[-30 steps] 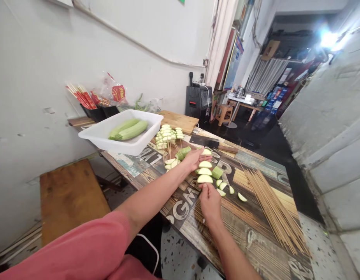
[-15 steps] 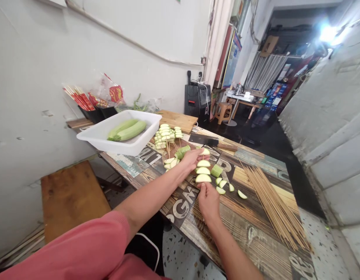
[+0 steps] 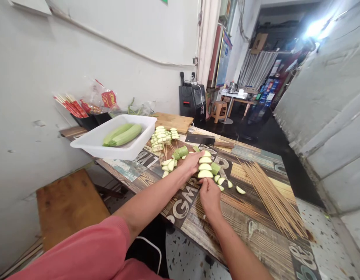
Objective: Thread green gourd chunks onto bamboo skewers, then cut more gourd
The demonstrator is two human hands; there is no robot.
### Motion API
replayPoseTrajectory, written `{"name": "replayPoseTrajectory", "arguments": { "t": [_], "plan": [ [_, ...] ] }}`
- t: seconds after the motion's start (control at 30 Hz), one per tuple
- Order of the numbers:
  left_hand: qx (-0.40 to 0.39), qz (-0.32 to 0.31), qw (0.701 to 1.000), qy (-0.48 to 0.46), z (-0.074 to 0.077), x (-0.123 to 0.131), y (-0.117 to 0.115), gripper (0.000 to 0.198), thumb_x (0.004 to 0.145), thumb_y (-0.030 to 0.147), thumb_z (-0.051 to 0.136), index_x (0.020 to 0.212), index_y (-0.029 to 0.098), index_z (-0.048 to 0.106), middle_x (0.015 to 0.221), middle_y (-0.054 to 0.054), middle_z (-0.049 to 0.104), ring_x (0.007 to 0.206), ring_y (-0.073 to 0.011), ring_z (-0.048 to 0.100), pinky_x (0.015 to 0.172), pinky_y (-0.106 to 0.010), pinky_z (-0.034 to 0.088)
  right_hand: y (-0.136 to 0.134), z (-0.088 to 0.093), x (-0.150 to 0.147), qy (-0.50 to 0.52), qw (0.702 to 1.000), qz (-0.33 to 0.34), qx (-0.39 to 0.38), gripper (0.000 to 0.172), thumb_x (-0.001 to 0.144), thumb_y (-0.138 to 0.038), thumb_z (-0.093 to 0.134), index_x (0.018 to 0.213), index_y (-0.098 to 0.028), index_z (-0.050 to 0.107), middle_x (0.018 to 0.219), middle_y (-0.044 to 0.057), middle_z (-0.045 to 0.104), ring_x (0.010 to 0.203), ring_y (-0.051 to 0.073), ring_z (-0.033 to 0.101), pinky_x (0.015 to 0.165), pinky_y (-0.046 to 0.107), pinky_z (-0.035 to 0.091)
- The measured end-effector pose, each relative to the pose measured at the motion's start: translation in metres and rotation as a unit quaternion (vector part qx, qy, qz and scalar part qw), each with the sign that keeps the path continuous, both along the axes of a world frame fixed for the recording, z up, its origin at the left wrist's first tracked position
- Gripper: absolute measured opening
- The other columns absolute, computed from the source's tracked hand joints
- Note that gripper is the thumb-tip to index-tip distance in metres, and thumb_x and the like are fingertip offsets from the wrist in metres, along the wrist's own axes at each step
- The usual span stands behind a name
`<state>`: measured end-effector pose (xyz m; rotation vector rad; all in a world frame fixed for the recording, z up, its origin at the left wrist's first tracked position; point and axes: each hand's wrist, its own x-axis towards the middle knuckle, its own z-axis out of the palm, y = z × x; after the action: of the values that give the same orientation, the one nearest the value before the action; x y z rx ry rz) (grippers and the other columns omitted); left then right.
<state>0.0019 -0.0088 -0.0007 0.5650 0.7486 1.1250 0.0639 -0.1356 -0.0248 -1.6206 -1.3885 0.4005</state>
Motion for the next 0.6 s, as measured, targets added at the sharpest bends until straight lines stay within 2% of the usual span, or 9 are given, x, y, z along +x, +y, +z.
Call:
{"name": "replayPoseTrajectory", "arguments": {
  "t": [0.13,0.2,0.27,0.33,0.4,0.5,0.57,0.6],
  "plan": [
    [0.018,-0.057,0.997,-0.043,0.007,-0.005,-0.004,0.032,0.082,0.043,0.06,0.087,0.012,0.057,0.065,-0.004,0.062,0.056,-0.0125,0.06,0.057,-0.025,0.051,0.004,0.002,0.008,0.0,1.0,-0.022,-0.009,0.04,0.083,-0.044,0.031,0.072,-0.018,0.06,0.055,0.003,0.055,0.053,0.017,0.048,0.053,0.027,0.034],
    [0.026,-0.074,0.996,-0.033,0.011,-0.008,-0.005,0.037,0.084,0.049,0.055,0.093,0.013,0.057,0.069,-0.005,0.064,0.058,-0.013,0.062,0.058,-0.025,0.051,0.005,0.002,0.013,-0.003,0.999,-0.035,-0.009,0.039,0.082,-0.044,0.031,0.072,-0.019,0.059,0.055,0.003,0.055,0.053,0.017,0.048,0.053,0.027,0.033],
    [0.062,-0.05,0.997,0.012,0.01,-0.011,-0.003,0.034,0.085,0.044,0.054,0.095,0.012,0.059,0.075,-0.007,0.066,0.065,-0.0138,0.065,0.065,-0.026,0.052,0.007,0.002,0.018,-0.001,0.999,-0.045,-0.009,0.039,0.081,-0.044,0.03,0.073,-0.019,0.058,0.055,0.002,0.054,0.053,0.017,0.048,0.053,0.027,0.033],
    [0.125,0.013,0.988,0.093,0.006,-0.014,0.002,0.026,0.085,0.034,0.056,0.096,0.011,0.061,0.083,-0.01,0.069,0.072,-0.0148,0.067,0.073,-0.028,0.052,0.008,0.002,0.022,0.006,0.998,-0.056,-0.007,0.039,0.081,-0.044,0.031,0.074,-0.019,0.059,0.054,0.002,0.053,0.052,0.017,0.048,0.052,0.027,0.033],
    [0.186,0.085,0.958,0.201,0.0,-0.02,0.012,0.019,0.083,0.023,0.055,0.097,0.012,0.063,0.089,-0.009,0.07,0.077,-0.0152,0.067,0.079,-0.03,0.051,0.009,0.002,0.027,0.029,0.997,-0.073,-0.004,0.037,0.082,-0.044,0.033,0.076,-0.018,0.06,0.053,0.001,0.052,0.051,0.016,0.047,0.051,0.026,0.033],
    [0.24,0.164,0.887,0.359,-0.007,-0.032,0.024,0.023,0.083,0.016,0.049,0.1,0.015,0.066,0.097,-0.008,0.07,0.084,-0.0154,0.066,0.085,-0.03,0.049,0.01,0.003,0.032,0.115,0.989,-0.097,0.007,0.034,0.082,-0.044,0.038,0.078,-0.018,0.06,0.049,-0.003,0.048,0.044,0.013,0.044,0.047,0.025,0.033],
    [0.264,0.186,0.833,0.449,-0.006,-0.038,0.025,0.028,0.084,0.015,0.047,0.103,0.016,0.067,0.102,-0.007,0.069,0.092,-0.0163,0.065,0.088,-0.03,0.047,0.009,0.004,0.034,0.19,0.977,-0.099,0.011,0.033,0.081,-0.046,0.041,0.079,-0.018,0.059,0.046,-0.006,0.043,0.039,0.011,0.039,0.041,0.024,0.031],
    [0.279,0.174,0.805,0.493,-0.005,-0.039,0.023,0.029,0.084,0.015,0.046,0.103,0.017,0.068,0.103,-0.007,0.069,0.094,-0.0168,0.064,0.089,-0.03,0.047,0.009,0.005,0.035,0.22,0.97,-0.098,0.01,0.033,0.081,-0.046,0.043,0.08,-0.018,0.058,0.045,-0.007,0.041,0.036,0.011,0.037,0.039,0.023,0.029]
  ]
}}
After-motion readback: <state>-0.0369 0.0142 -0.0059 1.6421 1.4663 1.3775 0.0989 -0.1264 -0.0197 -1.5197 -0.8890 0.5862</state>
